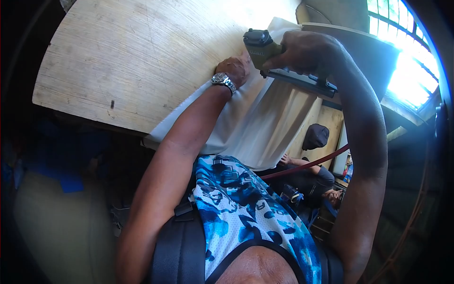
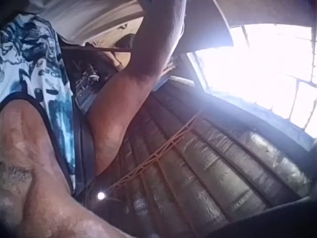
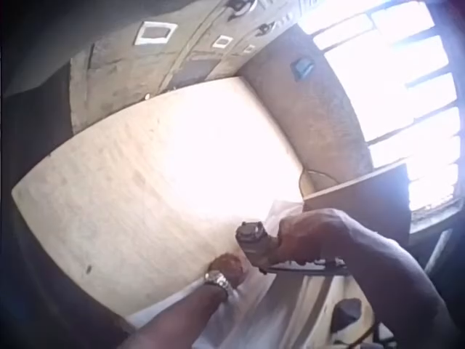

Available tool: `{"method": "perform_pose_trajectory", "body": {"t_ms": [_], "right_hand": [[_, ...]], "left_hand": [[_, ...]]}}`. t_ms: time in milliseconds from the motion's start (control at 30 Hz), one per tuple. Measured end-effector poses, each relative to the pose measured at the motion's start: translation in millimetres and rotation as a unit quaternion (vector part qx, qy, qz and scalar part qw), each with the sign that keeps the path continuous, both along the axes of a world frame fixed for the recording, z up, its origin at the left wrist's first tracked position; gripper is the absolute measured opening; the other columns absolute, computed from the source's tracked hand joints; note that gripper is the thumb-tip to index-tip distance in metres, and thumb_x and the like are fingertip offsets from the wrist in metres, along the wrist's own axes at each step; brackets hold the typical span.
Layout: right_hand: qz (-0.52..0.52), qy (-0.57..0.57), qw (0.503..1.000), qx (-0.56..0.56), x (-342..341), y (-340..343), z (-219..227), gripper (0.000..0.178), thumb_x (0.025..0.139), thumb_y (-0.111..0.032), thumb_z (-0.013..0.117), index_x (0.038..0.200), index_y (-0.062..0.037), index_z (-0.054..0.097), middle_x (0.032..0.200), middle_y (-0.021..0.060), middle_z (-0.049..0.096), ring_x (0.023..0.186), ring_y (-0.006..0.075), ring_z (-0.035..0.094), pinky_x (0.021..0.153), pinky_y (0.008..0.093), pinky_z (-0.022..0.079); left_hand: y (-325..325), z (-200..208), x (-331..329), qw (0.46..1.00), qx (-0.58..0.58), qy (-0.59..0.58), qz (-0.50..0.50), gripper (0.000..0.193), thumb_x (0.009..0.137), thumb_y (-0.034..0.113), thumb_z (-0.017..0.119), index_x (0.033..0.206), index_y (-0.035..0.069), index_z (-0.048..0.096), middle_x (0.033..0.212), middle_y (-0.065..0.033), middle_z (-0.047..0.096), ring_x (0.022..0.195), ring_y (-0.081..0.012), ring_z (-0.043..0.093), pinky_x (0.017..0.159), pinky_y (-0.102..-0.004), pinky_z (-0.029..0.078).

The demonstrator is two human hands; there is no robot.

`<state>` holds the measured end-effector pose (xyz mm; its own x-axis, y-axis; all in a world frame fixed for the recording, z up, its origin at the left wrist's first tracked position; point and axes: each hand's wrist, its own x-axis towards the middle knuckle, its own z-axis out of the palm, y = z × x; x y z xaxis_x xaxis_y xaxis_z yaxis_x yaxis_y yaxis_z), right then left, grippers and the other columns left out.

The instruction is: The recorder is using a pneumatic stapler to attach white fabric to a wooden furniture frame on a workbench.

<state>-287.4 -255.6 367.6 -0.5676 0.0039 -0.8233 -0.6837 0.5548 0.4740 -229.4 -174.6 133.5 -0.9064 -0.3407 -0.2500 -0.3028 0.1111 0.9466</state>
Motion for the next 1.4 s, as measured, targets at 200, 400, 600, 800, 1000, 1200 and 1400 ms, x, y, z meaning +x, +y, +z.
{"method": "perform_pose_trajectory", "body": {"t_ms": [200,400,600,800,1000,1200,1400], "right_hand": [[0.025,0.012,0.999,0.028,9.1,2.5,0.1,0.056,0.084,-0.054,0.073,0.09,0.0012,0.072,0.063,0.0061,0.062,0.051,0.0139,0.06,0.05,0.0271,0.047],[0.042,0.009,0.998,0.034,17.9,4.2,2.5,0.059,0.082,-0.06,0.071,0.087,-0.0014,0.074,0.064,0.0071,0.065,0.051,0.015,0.062,0.052,0.0295,0.05],[0.019,-0.004,1.0,0.012,27.9,12.4,14.2,0.059,0.083,-0.06,0.07,0.09,-0.0022,0.074,0.065,0.0064,0.066,0.053,0.014,0.063,0.051,0.0275,0.05],[-0.008,0.028,0.978,-0.205,10.5,63.1,86.7,0.054,0.087,-0.052,0.07,0.11,-0.004,0.073,0.07,0.0074,0.065,0.054,0.0126,0.058,0.052,0.0293,0.048],[-0.007,0.012,0.956,-0.293,2.9,129.2,143.1,0.029,0.086,-0.026,0.071,0.098,0.0008,0.069,0.067,0.0057,0.062,0.059,0.0126,0.059,0.059,0.03,0.048],[0.057,0.015,0.941,-0.332,-17.2,187.5,138.0,0.035,0.084,-0.019,0.071,0.11,0.0029,0.065,0.09,0.014,0.07,0.085,0.0214,0.068,0.082,0.0372,0.054],[0.095,0.061,0.906,-0.408,-1.1,196.0,128.1,0.04,0.089,-0.022,0.068,0.121,-0.0005,0.061,0.088,0.0138,0.068,0.07,0.0225,0.069,0.069,0.037,0.058]], "left_hand": [[-1.2,2.6,2.9,1.0,0.007,-0.006,-0.005,0.032,0.092,0.025,0.042,0.099,0.003,0.064,0.095,-0.0239,0.07,0.092,-0.0413,0.068,0.084,-0.0498,0.054],[6.8,-13.1,-4.3,1.0,-0.015,0.003,-0.018,0.032,0.091,0.025,0.044,0.1,0.003,0.065,0.096,-0.0239,0.07,0.094,-0.0418,0.068,0.085,-0.0491,0.054],[30.1,-41.7,-22.0,0.995,-0.076,0.06,0.032,0.035,0.098,0.029,0.038,0.112,0.006,0.06,0.1,-0.023,0.07,0.095,-0.0423,0.067,0.086,-0.051,0.053],[-17.7,-18.5,-16.8,0.985,0.172,0.026,-0.022,0.077,0.087,0.065,0.059,0.124,-0.003,0.057,0.117,-0.0277,0.065,0.107,-0.0365,0.065,0.092,-0.0426,0.051],[-80.2,6.6,70.6,0.908,0.293,-0.044,-0.295,0.074,0.079,0.048,0.079,0.131,0.0,0.059,0.12,-0.0129,0.067,0.102,-0.0185,0.064,0.094,-0.0334,0.049],[-57.9,-28.0,91.0,0.869,0.481,-0.11,0.044,0.036,0.1,0.029,0.055,0.122,0.0,0.058,0.105,-0.012,0.069,0.089,-0.0215,0.069,0.079,-0.0391,0.058],[-39.5,-48.2,71.1,0.901,0.362,-0.109,0.213,0.047,0.099,0.039,0.054,0.116,-0.004,0.061,0.097,-0.0147,0.069,0.082,-0.0241,0.068,0.073,-0.0427,0.057]]}}
